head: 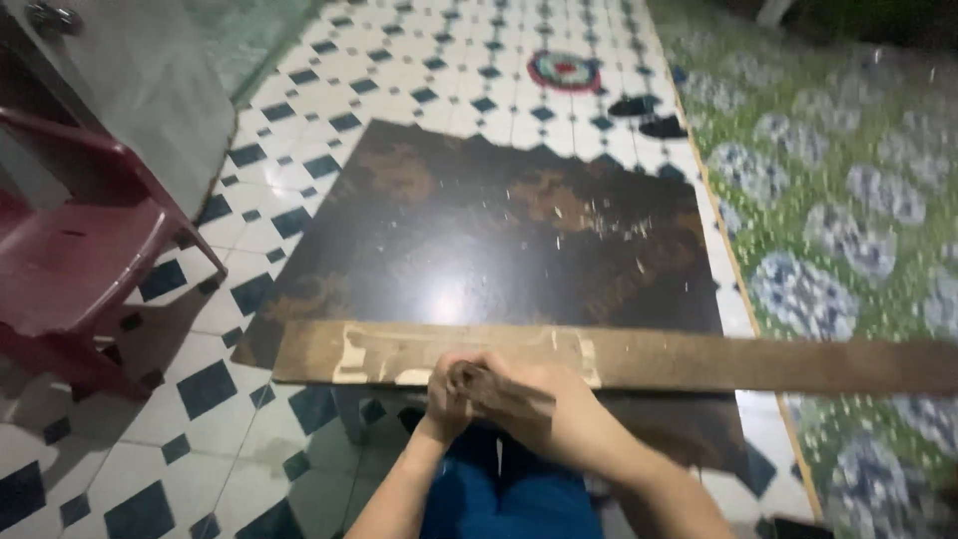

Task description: Chiseling a design into a wooden plank using a hammer and a small chisel

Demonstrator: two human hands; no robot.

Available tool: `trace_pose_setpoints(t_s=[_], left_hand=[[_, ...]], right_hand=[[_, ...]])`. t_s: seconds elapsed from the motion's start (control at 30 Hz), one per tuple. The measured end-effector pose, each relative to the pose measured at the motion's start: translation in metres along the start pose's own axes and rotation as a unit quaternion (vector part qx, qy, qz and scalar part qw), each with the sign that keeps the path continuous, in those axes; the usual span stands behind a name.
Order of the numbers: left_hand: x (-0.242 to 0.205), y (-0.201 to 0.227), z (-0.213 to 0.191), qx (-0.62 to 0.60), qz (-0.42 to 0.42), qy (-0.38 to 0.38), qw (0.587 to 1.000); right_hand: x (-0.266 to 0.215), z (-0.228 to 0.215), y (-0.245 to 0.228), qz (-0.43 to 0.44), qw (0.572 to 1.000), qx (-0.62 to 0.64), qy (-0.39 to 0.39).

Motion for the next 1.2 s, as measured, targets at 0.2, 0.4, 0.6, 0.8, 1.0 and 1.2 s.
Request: trace_pose_setpoints(t_s=[0.2, 0.4, 0.6, 0.8, 1.0, 1.2], left_hand=[[0.010, 0.018, 0.018, -0.014, -0.110, -0.011, 0.994], [0.080, 0.087, 0.045, -0.154, -0.142, -0.131, 0.969], [0.030, 0.028, 0.031, 0.082, -0.018, -0.024, 0.996], [0.028, 0.026, 0.032, 0.037, -0.093, -0.044, 0.994], [0.035, 0.031, 0.024, 0.039, -0.079, -0.016, 0.996], [0.065, 0.043, 0.015, -0.004, -0.174, -0.002, 0.985]], right_hand=[[0.000, 0.008, 0.027, -0.100, 0.941, -0.301, 0.118], [0.005, 0.029, 0.099, 0.120, 0.983, -0.139, -0.009], [-0.011, 0.020, 0.097, 0.106, 0.982, -0.128, 0.089], [-0.023, 0.052, 0.139, 0.176, 0.971, -0.144, 0.079], [-0.010, 0.075, 0.132, 0.033, 0.991, -0.095, 0.087], [0.005, 0.012, 0.051, 0.007, 0.989, -0.076, 0.126]])
Point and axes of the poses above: each hand's wrist, its own x-axis towards the middle knuckle, its own z-axis out of the palm, y = z × x, the point moved 7 cm from there along x, towards the middle knuckle, and after that the axes turned 7 degrees about -x, right-handed, at the moved point
